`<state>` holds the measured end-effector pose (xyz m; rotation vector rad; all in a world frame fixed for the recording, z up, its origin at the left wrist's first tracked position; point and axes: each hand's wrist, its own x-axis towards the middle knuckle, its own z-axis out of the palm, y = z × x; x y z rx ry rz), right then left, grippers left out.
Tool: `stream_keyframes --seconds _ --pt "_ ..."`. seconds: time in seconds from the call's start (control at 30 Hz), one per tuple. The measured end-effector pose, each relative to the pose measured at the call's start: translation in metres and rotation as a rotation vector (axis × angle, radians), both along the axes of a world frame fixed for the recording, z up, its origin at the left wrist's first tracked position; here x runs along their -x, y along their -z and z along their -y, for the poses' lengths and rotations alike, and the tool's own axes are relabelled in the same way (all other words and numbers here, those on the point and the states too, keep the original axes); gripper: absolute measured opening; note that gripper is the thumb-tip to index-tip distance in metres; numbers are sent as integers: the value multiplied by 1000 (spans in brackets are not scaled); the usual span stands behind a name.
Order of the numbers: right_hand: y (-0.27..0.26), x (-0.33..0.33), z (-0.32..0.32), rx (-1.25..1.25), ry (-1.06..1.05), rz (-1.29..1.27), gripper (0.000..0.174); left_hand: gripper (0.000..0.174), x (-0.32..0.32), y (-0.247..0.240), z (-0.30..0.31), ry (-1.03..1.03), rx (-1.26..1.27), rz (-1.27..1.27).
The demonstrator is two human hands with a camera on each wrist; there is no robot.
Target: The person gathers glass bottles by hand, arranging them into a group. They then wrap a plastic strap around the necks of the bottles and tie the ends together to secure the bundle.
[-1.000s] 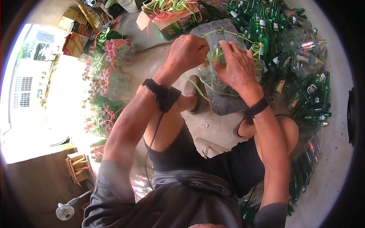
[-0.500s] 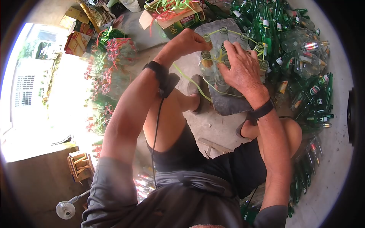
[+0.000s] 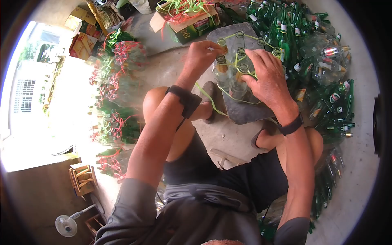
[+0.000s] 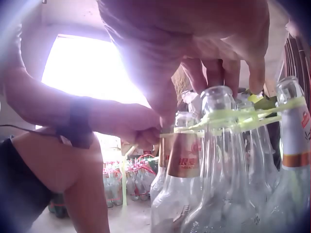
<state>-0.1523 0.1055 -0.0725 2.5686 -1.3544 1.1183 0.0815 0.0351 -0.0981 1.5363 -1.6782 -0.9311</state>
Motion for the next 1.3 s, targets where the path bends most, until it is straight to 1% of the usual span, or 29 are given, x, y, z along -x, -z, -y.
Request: stream_keyframes --seconds 0.03,0.07,0.1,0.13,0.17,0.2,0.23,0.27,0.3,0.37,0.4,0.47,0.6,0.7,0.77,0.8,0.83,0.9,0.93,0.97,1.03,1.07,1.17,1.3 --pt "-7 5 -5 5 -1 -8 57 23 2 1 -4 -29 11 -98" --pt "-13 11 -10 -40 58 -10 54 25 4 2 -8 -59 21 -195" --pt "-15 16 -15 -86 117 -11 50 25 6 4 -12 -60 21 -202" --pt "-13 21 -20 -79 150 -37 46 24 7 6 -15 -111 42 -223" --pt "-11 20 -27 -76 151 -43 46 24 9 7 -17 -161 63 -244" --pt "-10 19 -34 -157 211 -68 45 24 9 9 -17 -160 67 -250" --pt "-6 19 -39 -240 273 -93 43 25 10 11 -18 -195 25 -263" --pt "1 18 -40 -229 277 -32 40 26 10 14 -18 -228 -19 -273" --pt "4 19 -41 -227 283 -32 40 26 10 14 -20 -223 -17 -275" --pt "9 19 -40 -412 371 -88 38 30 7 14 -23 -178 -139 -306" --pt "14 20 -38 -411 373 -89 38 30 7 15 -23 -175 -139 -307" --pt "22 22 -33 -348 300 -1 34 32 6 15 -23 -198 -261 -376" --pt "19 25 -31 -348 293 -8 32 32 6 18 -29 -191 -265 -361" --pt "22 31 -23 -306 310 1 32 32 11 25 -38 -229 -196 -313" --pt "19 37 -19 -318 325 -19 31 38 22 24 -56 -280 -94 -344" --pt "16 40 -18 -360 353 -39 32 38 30 22 -66 -269 -56 -426" --pt "14 45 -15 -362 355 -40 32 38 37 27 -73 -267 -59 -426" --pt "14 59 -6 -293 341 -64 32 38 52 35 -88 -278 -52 -545" --pt "14 66 0 -317 339 -42 36 39 62 21 -104 -323 -138 -535" --pt "11 74 6 -383 337 -71 39 38 76 8 -115 -351 -148 -502" --pt "8 82 16 -356 304 -94 39 38 100 17 -130 -407 -110 -553" --pt "8 84 19 -358 308 -97 39 37 105 24 -134 -361 -123 -585" --pt "13 80 28 -343 298 -67 41 39 124 31 -149 -362 -69 -654" --pt "18 78 28 -336 288 -8 42 41 117 25 -152 -330 -67 -670"
